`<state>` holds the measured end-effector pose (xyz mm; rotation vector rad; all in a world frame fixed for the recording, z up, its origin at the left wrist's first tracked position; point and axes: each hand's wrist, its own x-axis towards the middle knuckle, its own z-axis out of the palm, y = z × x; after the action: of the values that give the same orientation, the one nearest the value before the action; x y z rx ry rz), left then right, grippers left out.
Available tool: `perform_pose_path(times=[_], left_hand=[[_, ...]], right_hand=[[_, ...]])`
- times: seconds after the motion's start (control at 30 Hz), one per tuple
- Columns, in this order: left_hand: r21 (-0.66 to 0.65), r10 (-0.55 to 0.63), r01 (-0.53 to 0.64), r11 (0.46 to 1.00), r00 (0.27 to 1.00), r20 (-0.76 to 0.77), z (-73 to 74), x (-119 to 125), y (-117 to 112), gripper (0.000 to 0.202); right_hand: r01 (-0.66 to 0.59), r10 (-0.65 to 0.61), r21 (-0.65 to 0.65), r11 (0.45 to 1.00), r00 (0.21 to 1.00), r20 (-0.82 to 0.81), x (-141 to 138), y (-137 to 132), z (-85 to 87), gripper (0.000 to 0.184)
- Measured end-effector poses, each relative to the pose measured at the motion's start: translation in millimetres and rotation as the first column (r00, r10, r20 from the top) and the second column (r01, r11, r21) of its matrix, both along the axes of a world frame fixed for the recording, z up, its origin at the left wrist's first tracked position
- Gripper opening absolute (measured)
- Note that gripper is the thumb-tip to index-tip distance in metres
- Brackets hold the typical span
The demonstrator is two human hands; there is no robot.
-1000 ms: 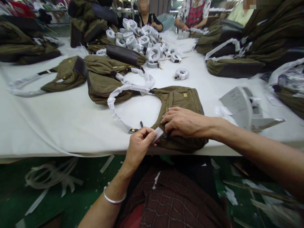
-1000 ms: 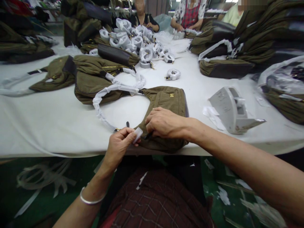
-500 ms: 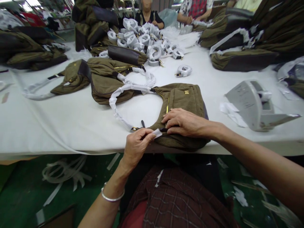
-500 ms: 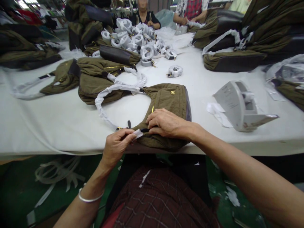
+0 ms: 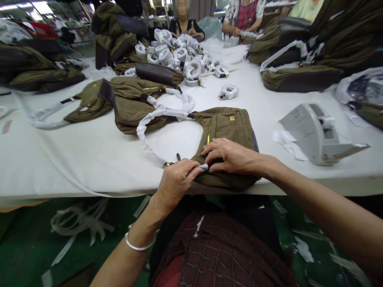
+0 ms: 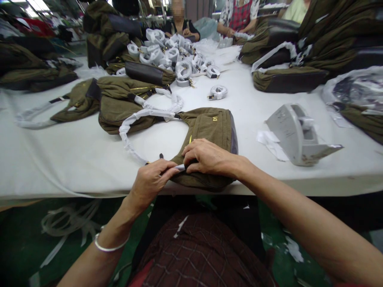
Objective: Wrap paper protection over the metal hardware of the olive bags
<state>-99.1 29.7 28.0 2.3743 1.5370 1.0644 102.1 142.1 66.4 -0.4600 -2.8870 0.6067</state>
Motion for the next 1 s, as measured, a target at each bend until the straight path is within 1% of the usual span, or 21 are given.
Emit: perform_pose_path(times=[0.1, 0.17, 0.3, 0.37, 0.43, 0.5, 0.57, 0.63, 0.7, 0.8, 0.87, 1.0], left_hand=[[0.01, 0.015, -0.014, 1.0, 0.992, -0.123, 5.4, 6.6, 0.9, 0.016], [-0.003, 0.038, -0.039, 0.999, 0.98, -0.196, 8.6, 11.7, 0.7, 0.018], [-0.027, 0.07, -0.082, 0.996, 0.95, -0.305, 8.5, 22.5, 2.5, 0.017], [-0.033, 0.064, -0.079, 0.996, 0.948, -0.312, 5.4, 26.7, 4.7, 0.017], [-0.028, 0.049, -0.057, 0.998, 0.969, -0.243, 2.3, 28.9, 7.1, 0.018], [-0.043, 0.039, -0.043, 0.998, 0.995, -0.092, 1.3, 28.2, 9.2, 0.017], [-0.101, 0.038, -0.03, 0.994, 0.996, 0.085, 2.8, 25.7, 11.2, 0.013], [-0.177, 0.045, -0.008, 0.984, 0.978, 0.206, 6.3, 23.4, 13.4, 0.01], [-0.224, 0.038, 0.017, 0.974, 0.971, 0.238, 10.3, 22.8, 15.9, 0.009], [-0.236, 0.008, 0.037, 0.971, 0.982, 0.188, 15.7, 25.4, 18.9, 0.011], [-0.237, 0.007, 0.041, 0.971, 0.98, 0.198, 19.1, 26.7, 20.2, 0.011], [-0.305, 0.098, 0.012, 0.952, 0.934, 0.343, 24.4, 20.3, 19.6, 0.016]], right_hand=[[0.062, -0.062, 0.0, 0.998, 0.998, -0.018, 7.5, -0.4, 2.5, 0.042], [0.101, -0.101, -0.001, 0.995, 0.994, -0.027, 13.5, -1.6, 3.9, 0.053], [0.126, -0.126, -0.003, 0.992, 0.992, -0.027, 22.5, -5.0, 2.5, 0.056], [0.122, -0.122, -0.001, 0.992, 0.992, -0.031, 24.5, -6.1, 0.7, 0.055], [0.122, -0.122, -0.007, 0.993, 0.992, -0.045, 25.3, -6.4, -0.2, 0.054], [0.128, -0.13, -0.031, 0.991, 0.989, -0.068, 25.2, -6.1, 0.7, 0.053], [0.134, -0.139, -0.06, 0.989, 0.986, -0.094, 24.1, -5.5, 3.2, 0.05], [0.124, -0.133, -0.079, 0.989, 0.985, -0.109, 21.3, -5.0, 6.1, 0.044], [0.106, -0.116, -0.088, 0.99, 0.986, -0.117, 17.1, -4.9, 8.1, 0.033], [0.103, -0.119, -0.118, 0.988, 0.984, -0.136, 10.6, -5.2, 8.6, 0.018], [0.125, -0.148, -0.157, 0.98, 0.978, -0.147, 7.9, -5.5, 8.2, 0.016], [0.165, -0.198, -0.223, 0.961, 0.971, -0.132, 6.6, -6.2, 8.9, 0.017]])
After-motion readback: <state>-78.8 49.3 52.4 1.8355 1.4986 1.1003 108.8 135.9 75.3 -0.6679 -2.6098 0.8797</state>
